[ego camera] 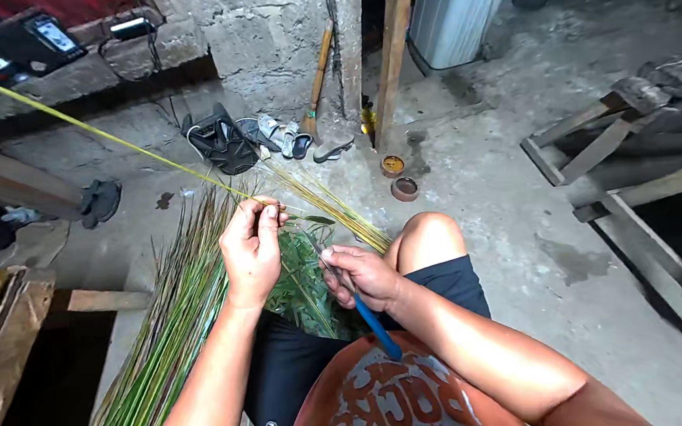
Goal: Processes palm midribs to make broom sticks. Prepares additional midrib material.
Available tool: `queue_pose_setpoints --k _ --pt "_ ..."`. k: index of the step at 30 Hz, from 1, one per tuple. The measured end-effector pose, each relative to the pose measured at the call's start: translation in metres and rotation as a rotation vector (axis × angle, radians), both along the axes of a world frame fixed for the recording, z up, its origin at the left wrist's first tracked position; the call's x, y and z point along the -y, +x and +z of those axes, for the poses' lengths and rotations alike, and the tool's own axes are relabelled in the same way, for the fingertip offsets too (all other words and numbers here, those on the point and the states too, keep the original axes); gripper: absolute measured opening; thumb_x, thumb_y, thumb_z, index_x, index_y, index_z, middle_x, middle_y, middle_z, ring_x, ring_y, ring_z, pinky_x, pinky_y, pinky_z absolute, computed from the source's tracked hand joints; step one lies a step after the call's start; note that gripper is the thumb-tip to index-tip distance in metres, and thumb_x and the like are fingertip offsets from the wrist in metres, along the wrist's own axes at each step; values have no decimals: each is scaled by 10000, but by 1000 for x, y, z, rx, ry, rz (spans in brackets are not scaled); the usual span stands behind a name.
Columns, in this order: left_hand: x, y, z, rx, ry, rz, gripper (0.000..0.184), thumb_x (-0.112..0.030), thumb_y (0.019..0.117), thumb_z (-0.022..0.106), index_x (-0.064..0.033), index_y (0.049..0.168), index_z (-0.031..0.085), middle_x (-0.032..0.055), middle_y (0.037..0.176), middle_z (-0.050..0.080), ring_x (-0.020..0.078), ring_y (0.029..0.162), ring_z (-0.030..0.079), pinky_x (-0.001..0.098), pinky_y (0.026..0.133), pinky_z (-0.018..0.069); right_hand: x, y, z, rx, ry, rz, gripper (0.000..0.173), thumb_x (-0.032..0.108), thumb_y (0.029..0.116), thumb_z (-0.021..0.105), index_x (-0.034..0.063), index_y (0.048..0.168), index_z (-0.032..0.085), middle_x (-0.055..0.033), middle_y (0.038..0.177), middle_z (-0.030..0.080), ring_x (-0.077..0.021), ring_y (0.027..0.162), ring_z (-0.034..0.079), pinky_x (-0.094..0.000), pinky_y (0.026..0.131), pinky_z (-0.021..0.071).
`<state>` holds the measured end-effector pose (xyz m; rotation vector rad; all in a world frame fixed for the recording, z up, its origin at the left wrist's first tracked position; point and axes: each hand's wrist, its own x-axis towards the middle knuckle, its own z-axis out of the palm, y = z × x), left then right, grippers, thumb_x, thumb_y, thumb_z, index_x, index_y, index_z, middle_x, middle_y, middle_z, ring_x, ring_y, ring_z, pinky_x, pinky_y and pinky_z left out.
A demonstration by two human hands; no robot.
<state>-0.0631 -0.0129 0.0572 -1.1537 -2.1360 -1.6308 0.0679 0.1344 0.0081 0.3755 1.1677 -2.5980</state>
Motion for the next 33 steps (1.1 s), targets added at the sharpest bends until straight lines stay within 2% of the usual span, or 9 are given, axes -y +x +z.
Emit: queue_pose_setpoints --k 5,13,18,22,25,28,30,33 --pt "-5 8 1 65 -3 -66 150 -108 1071 494 -33 1124 612 22 991 695 121 836 709 309 775 633 0 -6 2 -21 -99 -86 293 262 1135 323 51 1087 519 -25 703 557 -82 488 522 -201 446 474" --pt "-10 15 -1 52 -58 -37 155 -105 1069 503 -25 1105 631 23 975 704 111 822 705 291 753 627 2 -23 -14 160 -295 -164 294 273 1127 378 51 995 518 -8 644 496 -64 441 468 -175 402 420" --pt "12 7 17 42 -120 8 155 -128 1079 489 -49 1131 611 11 993 693 104 826 709 288 752 635 7 -35 -58 382 -377 -107 286 316 1112 417 83 974 511 15 615 480 -45 415 455 -169 377 410" --pt "26 8 5 59 -242 32 175 -133 1075 489 -53 1124 637 25 980 688 101 802 699 283 731 628 21 -49 -76 492 -283 -80 286 301 1095 472 65 944 530 9 606 479 -48 404 442 -172 368 399" --pt "35 8 2 43 -260 87 192 -156 1085 481 -47 1148 626 29 980 684 101 801 691 281 727 618 30 -56 -119 655 -224 -77 252 270 1095 469 75 941 515 8 605 464 -57 405 427 -186 373 397" --pt "48 -3 21 25 -288 153 206 -194 1095 460 -64 1166 603 16 971 670 85 786 686 266 718 615 38 -46 -153 772 -183 25 247 254 1099 442 85 936 519 12 603 458 -60 414 417 -197 382 389" --pt "61 -9 24 52 -296 170 198 -199 1089 466 -72 1156 603 13 932 674 78 729 678 245 671 605 35 -43 -139 731 -128 77 266 262 1098 449 75 931 540 11 600 476 -61 418 432 -196 388 392" --pt "74 -15 18 140 -264 98 168 -181 1091 463 -76 1135 587 10 920 675 78 716 671 230 668 597 22 -41 -85 455 -103 105 293 282 1110 431 47 1019 581 7 640 525 -53 448 467 -181 415 410"
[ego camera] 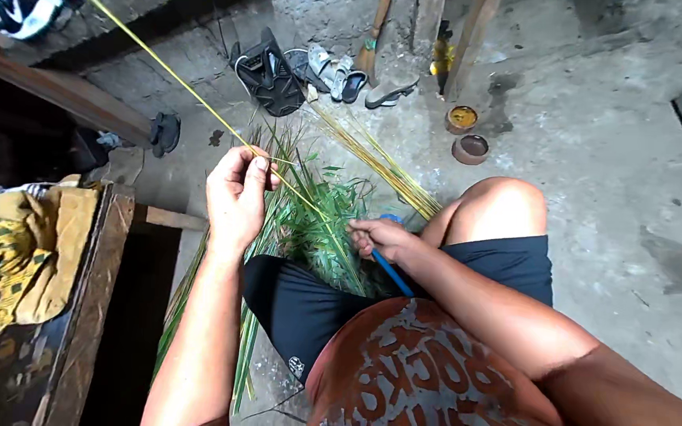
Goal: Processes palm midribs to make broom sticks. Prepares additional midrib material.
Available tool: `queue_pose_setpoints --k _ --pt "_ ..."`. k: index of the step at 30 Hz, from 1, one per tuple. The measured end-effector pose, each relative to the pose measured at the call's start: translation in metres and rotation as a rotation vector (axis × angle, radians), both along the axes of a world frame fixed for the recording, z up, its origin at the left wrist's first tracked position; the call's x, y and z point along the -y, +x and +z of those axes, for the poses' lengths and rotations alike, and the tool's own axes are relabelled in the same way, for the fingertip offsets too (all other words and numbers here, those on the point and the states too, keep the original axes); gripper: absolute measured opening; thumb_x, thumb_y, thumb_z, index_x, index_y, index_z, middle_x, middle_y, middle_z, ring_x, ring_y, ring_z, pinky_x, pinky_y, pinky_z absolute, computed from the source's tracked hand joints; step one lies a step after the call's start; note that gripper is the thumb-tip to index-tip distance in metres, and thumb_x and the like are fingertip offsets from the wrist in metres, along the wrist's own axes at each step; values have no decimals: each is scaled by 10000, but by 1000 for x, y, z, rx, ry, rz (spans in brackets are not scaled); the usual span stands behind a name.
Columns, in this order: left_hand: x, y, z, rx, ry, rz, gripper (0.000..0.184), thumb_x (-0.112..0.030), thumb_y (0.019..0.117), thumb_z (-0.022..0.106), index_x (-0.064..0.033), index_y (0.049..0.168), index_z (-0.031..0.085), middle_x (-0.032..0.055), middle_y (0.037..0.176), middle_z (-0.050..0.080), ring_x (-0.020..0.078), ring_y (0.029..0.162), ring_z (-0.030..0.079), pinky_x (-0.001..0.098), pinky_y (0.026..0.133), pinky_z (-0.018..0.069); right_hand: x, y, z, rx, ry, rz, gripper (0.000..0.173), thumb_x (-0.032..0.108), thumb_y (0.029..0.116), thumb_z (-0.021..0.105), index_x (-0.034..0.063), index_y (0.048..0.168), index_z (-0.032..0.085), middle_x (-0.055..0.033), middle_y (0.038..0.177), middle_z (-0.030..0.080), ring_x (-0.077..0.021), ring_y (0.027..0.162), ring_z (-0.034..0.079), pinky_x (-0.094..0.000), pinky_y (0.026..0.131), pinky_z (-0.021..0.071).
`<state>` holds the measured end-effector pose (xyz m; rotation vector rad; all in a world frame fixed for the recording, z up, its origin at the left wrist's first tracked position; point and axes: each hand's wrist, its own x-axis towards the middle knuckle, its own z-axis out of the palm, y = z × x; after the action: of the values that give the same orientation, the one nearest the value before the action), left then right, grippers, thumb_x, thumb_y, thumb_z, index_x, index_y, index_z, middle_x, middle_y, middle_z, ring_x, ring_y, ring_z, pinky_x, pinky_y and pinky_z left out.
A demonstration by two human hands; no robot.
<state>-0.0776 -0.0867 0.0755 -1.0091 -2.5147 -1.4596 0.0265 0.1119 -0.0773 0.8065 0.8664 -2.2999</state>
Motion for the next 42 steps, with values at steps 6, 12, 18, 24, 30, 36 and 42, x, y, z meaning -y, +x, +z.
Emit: queue_pose_setpoints --k 6,12,18,24,30,36,42 --pt "-10 8 -16 11 143 -182 183 -160 1089 467 -72 1183 598 25 1064 683 134 896 705 311 813 624 -1 6 87 -345 -117 -14 338 319 1127 355 59 1049 557 0 665 521 -50 461 476 -172 425 430" --pt "-22 15 -12 -90 181 -260 176 -139 1079 498 -79 1164 640 -1 1081 702 131 946 714 325 863 622 -6 3 78 -272 -154 -69 333 337 1119 388 74 991 547 9 654 505 -38 437 456 -155 399 407" --pt "-24 18 6 -113 219 -311 173 -161 1083 498 -105 1165 639 -24 1072 703 119 916 710 302 829 623 -11 3 47 -79 -116 -111 317 341 1104 439 73 975 550 9 649 510 -40 433 463 -161 397 409" --pt "-16 6 22 -86 229 -285 146 -138 1077 497 -101 1170 604 -6 1045 696 140 867 717 312 782 637 -15 15 3 121 -116 -127 266 280 1096 464 61 971 550 10 619 504 -44 420 462 -171 385 416" --pt "-16 5 -2 -57 105 -218 166 -160 1086 478 -72 1157 600 5 1003 675 111 849 697 285 785 617 -29 16 67 -222 6 -110 336 335 1116 396 65 1013 568 7 651 522 -49 450 467 -173 416 416" --pt "-32 13 9 -69 161 -269 165 -162 1081 493 -78 1148 618 -5 1029 687 114 854 702 290 779 624 -11 6 61 -159 -135 -44 306 333 1106 434 75 988 549 12 648 523 -34 438 469 -155 399 405" --pt "-27 2 34 -98 196 -259 154 -129 1072 496 -83 1167 608 -14 1005 698 118 840 709 286 773 626 -24 24 -8 94 -152 -152 270 286 1106 433 71 983 542 10 633 516 -45 427 472 -170 390 419"
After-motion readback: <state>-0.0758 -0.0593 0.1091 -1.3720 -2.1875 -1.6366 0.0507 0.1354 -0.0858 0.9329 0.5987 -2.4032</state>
